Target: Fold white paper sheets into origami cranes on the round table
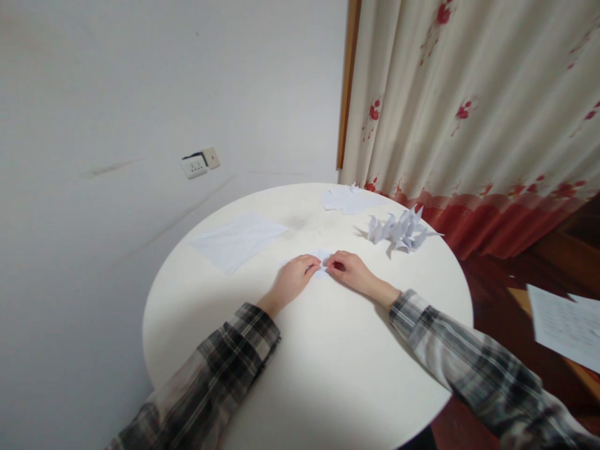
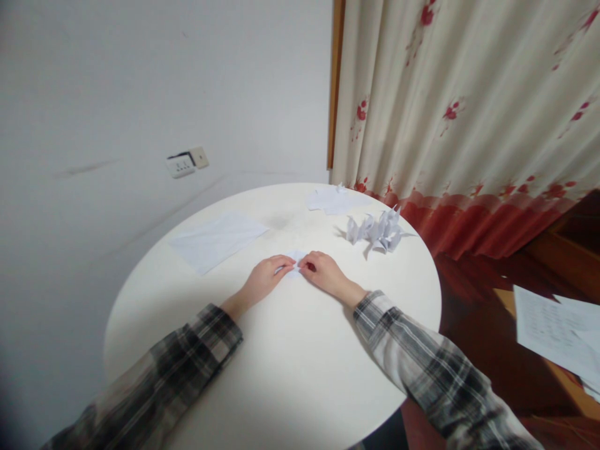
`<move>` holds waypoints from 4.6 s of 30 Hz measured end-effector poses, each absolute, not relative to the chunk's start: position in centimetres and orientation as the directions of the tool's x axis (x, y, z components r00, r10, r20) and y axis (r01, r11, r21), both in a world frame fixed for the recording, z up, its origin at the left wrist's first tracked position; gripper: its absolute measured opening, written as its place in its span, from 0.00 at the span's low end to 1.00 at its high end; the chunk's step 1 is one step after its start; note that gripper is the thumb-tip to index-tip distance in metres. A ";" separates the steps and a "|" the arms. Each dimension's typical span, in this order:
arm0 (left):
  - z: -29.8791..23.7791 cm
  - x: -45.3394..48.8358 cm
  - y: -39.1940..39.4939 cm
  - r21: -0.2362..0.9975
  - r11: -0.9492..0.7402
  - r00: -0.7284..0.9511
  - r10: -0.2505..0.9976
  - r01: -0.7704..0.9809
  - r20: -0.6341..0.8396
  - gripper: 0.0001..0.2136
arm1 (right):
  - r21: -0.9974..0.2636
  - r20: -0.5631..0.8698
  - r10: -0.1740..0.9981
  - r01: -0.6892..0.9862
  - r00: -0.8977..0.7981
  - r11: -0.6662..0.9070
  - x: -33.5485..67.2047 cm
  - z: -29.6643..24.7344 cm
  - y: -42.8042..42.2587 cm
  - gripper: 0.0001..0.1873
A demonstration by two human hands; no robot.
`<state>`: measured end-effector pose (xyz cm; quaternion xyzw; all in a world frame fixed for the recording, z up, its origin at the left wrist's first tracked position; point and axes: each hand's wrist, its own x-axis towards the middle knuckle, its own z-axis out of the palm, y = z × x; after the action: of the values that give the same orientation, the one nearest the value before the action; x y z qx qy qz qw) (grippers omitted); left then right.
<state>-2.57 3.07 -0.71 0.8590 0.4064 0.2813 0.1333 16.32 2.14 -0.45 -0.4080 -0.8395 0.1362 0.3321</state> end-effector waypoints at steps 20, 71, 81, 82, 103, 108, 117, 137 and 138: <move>-1.1 -2.4 3.7 0.603 -0.543 0.399 0.839 0.584 0.370 0.07 | -0.535 0.457 0.790 0.583 -0.410 0.612 16.3 -0.9 2.3 0.06; -0.5 -2.5 2.9 0.338 -0.669 0.547 0.739 0.662 0.394 0.06 | -0.540 0.522 0.816 0.645 -0.249 0.542 16.5 -1.0 2.4 0.17; -0.4 -2.5 2.8 0.334 -0.676 0.553 0.733 0.656 0.397 0.06 | -0.568 0.445 0.847 0.640 -0.291 0.518 16.5 -1.0 2.3 0.16; -0.4 -2.5 2.9 0.333 -0.676 0.554 0.733 0.657 0.396 0.06 | -0.567 0.438 0.850 0.643 -0.293 0.514 16.5 -0.9 2.3 0.16; -0.2 -2.7 2.7 0.200 -0.592 0.468 0.765 0.781 0.442 0.11 | -0.604 0.384 0.858 0.610 -0.342 0.513 16.1 1.0 1.6 0.13; 0.2 -2.5 2.3 0.213 -0.586 0.465 0.776 0.782 0.427 0.12 | -0.604 0.397 0.806 0.536 -0.439 0.590 15.9 1.4 1.1 0.12; 0.0 -2.9 2.8 0.267 -0.659 0.554 0.743 0.703 0.375 0.10 | -0.577 0.481 0.794 0.548 -0.372 0.606 16.0 0.5 1.2 0.12; 0.3 -3.2 3.0 0.081 -0.695 0.632 0.692 0.715 0.349 0.10 | -0.561 0.405 0.848 0.639 -0.342 0.526 16.4 0.2 2.0 0.10; 0.4 -3.1 3.0 0.084 -0.696 0.633 0.690 0.713 0.350 0.10 | -0.558 0.408 0.844 0.637 -0.348 0.533 16.3 0.2 2.0 0.10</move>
<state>-3.14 2.96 0.35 0.9031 0.3884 0.1802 -0.0310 16.34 1.95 0.19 -0.4588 -0.8068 0.1524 0.3397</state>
